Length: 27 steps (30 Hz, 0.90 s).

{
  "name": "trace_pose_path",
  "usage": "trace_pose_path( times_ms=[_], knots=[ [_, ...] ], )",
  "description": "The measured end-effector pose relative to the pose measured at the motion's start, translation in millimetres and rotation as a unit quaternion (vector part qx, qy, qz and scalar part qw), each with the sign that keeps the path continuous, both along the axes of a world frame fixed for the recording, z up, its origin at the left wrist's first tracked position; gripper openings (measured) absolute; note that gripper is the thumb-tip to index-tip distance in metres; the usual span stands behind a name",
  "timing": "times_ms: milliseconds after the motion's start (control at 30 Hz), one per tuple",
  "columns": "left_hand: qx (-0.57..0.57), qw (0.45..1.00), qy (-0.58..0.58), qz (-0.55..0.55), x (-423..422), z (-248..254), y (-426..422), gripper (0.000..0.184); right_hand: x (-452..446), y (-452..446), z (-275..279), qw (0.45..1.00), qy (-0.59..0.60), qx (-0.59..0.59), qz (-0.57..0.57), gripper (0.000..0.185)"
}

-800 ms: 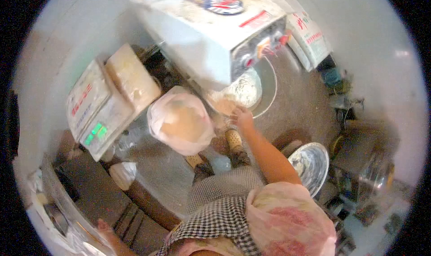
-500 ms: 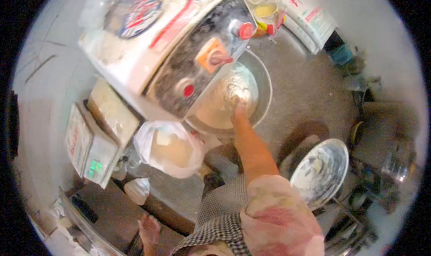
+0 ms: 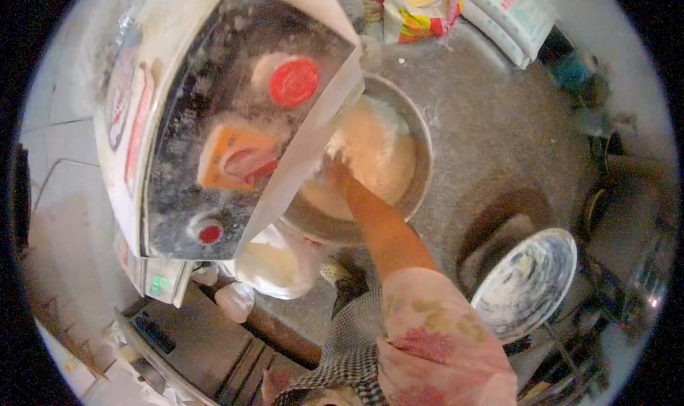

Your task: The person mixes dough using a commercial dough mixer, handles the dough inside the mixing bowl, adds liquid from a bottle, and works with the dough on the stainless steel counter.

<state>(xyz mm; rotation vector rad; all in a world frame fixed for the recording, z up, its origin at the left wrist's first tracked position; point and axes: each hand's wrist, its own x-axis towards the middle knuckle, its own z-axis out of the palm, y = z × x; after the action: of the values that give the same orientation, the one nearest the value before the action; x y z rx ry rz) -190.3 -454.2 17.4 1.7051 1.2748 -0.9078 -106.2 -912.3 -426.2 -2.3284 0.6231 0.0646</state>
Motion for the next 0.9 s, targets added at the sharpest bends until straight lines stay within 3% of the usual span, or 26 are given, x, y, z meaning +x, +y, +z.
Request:
trace_pose_path(
  times_ms=[33,100,133,200,233,300,367,433,500,567,600,633,667,733,767,800,833,900],
  knots=[
    [-0.016,1.0,-0.008,0.004,1.4,-6.9,-1.0,0.043,-11.3,0.7,51.5,0.995,0.093,0.025,0.015,0.051],
    [-0.098,0.994,-0.053,0.016,11.0,-7.7,-10.8,0.043,-34.5,10.6,113.8,0.994,0.107,-0.005,0.002,0.058],
    [-0.15,0.985,-0.089,0.005,22.0,-2.1,-33.1,0.043,-44.7,14.2,133.6,0.998,0.024,-0.058,-0.028,0.048],
    [-0.208,0.968,-0.132,-0.055,30.2,17.1,-70.2,0.039,-62.0,0.5,180.6,0.998,-0.032,-0.046,-0.042,0.04],
    [-0.233,0.956,-0.158,-0.083,34.3,27.4,-85.8,0.038,-65.2,-9.0,219.3,0.999,-0.009,0.025,-0.024,0.042],
    [-0.185,0.958,-0.188,-0.115,42.1,43.5,-116.0,0.037,-83.9,-7.4,199.7,0.994,-0.088,0.05,0.026,0.044],
    [-0.164,0.945,-0.244,-0.14,55.4,63.0,-131.5,0.037,-92.3,-12.8,193.0,0.992,-0.066,0.07,0.085,0.047],
    [-0.166,0.918,-0.31,-0.185,89.7,73.2,-134.2,0.037,-95.2,-30.7,252.1,0.98,-0.003,0.182,0.084,0.056],
    [-0.184,0.872,-0.403,-0.206,132.6,102.0,-157.3,0.035,-118.3,-42.8,269.1,0.94,-0.131,0.314,0.02,0.066],
    [-0.157,0.837,-0.49,-0.188,187.4,141.4,-189.6,0.044,-129.7,-47.5,327.8,0.981,-0.085,0.172,-0.025,0.066],
    [-0.2,0.766,-0.569,-0.224,222.7,154.1,-197.3,0.051,-138.2,-51.2,375.3,0.998,0.018,-0.052,-0.041,0.061],
    [-0.136,0.745,-0.602,-0.255,253.5,181.5,-220.0,0.057,-145.3,-52.9,393.5,0.996,0.054,-0.027,-0.067,0.061],
    [-0.132,0.718,-0.649,-0.213,284.6,199.0,-239.9,0.064,-158.1,-55.9,405.7,0.991,0.094,-0.001,-0.097,0.06],
    [-0.225,0.656,-0.695,-0.192,333.4,232.1,-280.9,0.066,-207.0,-60.7,398.1,0.982,0.132,-0.034,-0.13,0.063],
    [-0.304,0.65,-0.67,-0.189,354.6,248.3,-300.0,0.061,-239.4,-64.5,378.9,0.979,0.125,-0.097,-0.129,0.066],
    [-0.379,0.647,-0.635,-0.185,367.2,258.4,-313.2,0.055,-266.7,-63.2,386.8,0.959,0.188,-0.08,-0.193,0.067],
    [-0.362,0.643,-0.641,-0.208,377.8,257.0,-320.2,0.051,-293.3,-58.2,392.4,0.932,0.248,-0.06,-0.257,0.067],
    [-0.324,0.635,-0.651,-0.26,386.1,249.8,-325.7,0.043,-381.7,-40.1,396.7,0.941,0.162,-0.032,-0.294,0.065]
  ],
)
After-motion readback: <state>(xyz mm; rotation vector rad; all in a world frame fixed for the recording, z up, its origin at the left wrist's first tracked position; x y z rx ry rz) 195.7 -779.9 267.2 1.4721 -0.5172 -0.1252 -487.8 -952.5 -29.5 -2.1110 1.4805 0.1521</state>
